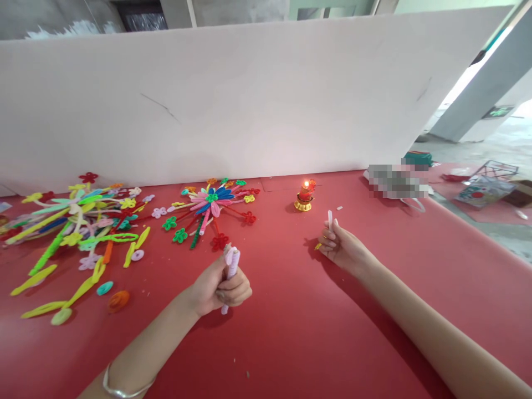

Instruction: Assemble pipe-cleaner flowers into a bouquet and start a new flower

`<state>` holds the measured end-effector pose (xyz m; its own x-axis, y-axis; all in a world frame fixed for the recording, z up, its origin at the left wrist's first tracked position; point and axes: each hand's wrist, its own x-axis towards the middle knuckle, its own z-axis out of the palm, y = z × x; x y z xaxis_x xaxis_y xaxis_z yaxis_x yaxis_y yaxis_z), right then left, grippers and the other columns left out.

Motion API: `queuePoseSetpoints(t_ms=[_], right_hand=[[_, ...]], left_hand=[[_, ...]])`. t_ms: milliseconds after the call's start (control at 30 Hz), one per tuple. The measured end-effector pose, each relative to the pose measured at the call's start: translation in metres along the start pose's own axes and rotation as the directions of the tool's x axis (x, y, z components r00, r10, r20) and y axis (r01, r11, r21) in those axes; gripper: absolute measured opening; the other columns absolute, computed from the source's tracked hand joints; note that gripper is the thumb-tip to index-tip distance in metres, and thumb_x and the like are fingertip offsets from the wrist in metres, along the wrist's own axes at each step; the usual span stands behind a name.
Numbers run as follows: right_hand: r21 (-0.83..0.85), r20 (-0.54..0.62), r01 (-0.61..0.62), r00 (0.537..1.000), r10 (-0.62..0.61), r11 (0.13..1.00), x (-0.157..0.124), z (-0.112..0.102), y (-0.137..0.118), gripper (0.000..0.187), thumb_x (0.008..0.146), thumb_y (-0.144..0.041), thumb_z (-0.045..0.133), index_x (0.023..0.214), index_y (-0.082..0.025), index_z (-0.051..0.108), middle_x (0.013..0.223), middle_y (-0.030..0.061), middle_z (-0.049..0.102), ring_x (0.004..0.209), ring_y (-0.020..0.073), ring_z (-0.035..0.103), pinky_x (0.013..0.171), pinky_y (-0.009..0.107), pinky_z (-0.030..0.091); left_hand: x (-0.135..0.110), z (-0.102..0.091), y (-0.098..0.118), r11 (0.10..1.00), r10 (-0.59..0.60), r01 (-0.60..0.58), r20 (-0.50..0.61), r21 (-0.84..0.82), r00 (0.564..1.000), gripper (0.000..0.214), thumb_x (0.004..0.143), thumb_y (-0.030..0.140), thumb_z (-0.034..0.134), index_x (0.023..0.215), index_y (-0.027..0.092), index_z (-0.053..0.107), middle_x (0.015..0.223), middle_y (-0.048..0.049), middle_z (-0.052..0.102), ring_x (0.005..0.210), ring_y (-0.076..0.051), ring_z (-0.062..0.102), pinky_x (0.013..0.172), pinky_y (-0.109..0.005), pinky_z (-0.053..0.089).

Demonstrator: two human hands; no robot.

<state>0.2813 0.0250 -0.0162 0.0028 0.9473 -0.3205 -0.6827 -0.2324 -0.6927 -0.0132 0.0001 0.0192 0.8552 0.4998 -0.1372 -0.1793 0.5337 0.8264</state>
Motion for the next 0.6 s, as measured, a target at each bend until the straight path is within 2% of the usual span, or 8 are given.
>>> queuePoseSetpoints(t_ms=[133,300,400,467,600], right_hand=[[-0.001,0.005,0.001,1.000,-0.001,1.000,-0.002,0.001,-0.001,0.024,0.072,-0.037,0.072,0.076,-0.018,0.057,0.053,-0.0076,0.033,0.045,0.0039,0.030,0.040,0.015,0.034],[-0.019,-0.012,-0.009,1.000,0.009,1.000,-0.004,0.003,-0.001,0.022,0.074,-0.037,0.070,0.076,-0.019,0.058,0.053,-0.0072,0.033,0.045,0.0047,0.030,0.040,0.016,0.034],[-0.031,-0.014,-0.004,1.000,0.003,1.000,-0.003,0.004,-0.001,0.023,0.072,-0.037,0.071,0.077,-0.019,0.058,0.053,-0.0072,0.033,0.045,0.0051,0.029,0.039,0.016,0.033],[-0.046,-0.010,0.001,1.000,-0.002,0.999,-0.003,0.003,-0.001,0.023,0.071,-0.037,0.072,0.077,-0.019,0.058,0.054,-0.0072,0.034,0.045,0.0052,0.029,0.038,0.017,0.033],[-0.079,-0.007,0.007,1.000,-0.008,0.997,-0.002,0.003,-0.001,0.024,0.071,-0.038,0.072,0.077,-0.020,0.057,0.054,-0.0073,0.033,0.045,0.0055,0.030,0.040,0.018,0.034]], left_hand=[[-0.001,0.004,0.000,0.997,0.007,-0.004,-0.046,0.071,0.999,0.065,0.083,0.065,0.035,0.042,0.016,0.026,0.039,0.0046,0.025,0.037,-0.004,0.021,0.038,-0.021,0.014],[-0.002,0.013,0.003,0.968,0.064,-0.008,-0.212,0.252,0.975,0.051,0.082,0.061,0.044,0.064,0.014,0.052,0.049,0.0038,0.044,0.036,-0.003,0.020,0.037,-0.021,0.010],[-0.003,0.013,0.003,0.961,0.044,0.030,-0.260,0.273,0.965,0.052,0.081,0.062,0.045,0.061,0.014,0.053,0.045,0.0042,0.039,0.038,-0.005,0.024,0.037,-0.021,0.010],[-0.003,0.011,0.003,0.972,0.025,0.035,-0.250,0.232,0.968,0.054,0.081,0.060,0.047,0.054,0.013,0.050,0.043,0.0050,0.034,0.039,-0.005,0.023,0.039,-0.021,0.012],[-0.001,0.010,0.003,0.984,0.013,0.028,-0.232,0.174,0.973,0.053,0.080,0.056,0.051,0.052,0.012,0.051,0.041,0.0060,0.033,0.038,-0.003,0.022,0.041,-0.020,0.016]])
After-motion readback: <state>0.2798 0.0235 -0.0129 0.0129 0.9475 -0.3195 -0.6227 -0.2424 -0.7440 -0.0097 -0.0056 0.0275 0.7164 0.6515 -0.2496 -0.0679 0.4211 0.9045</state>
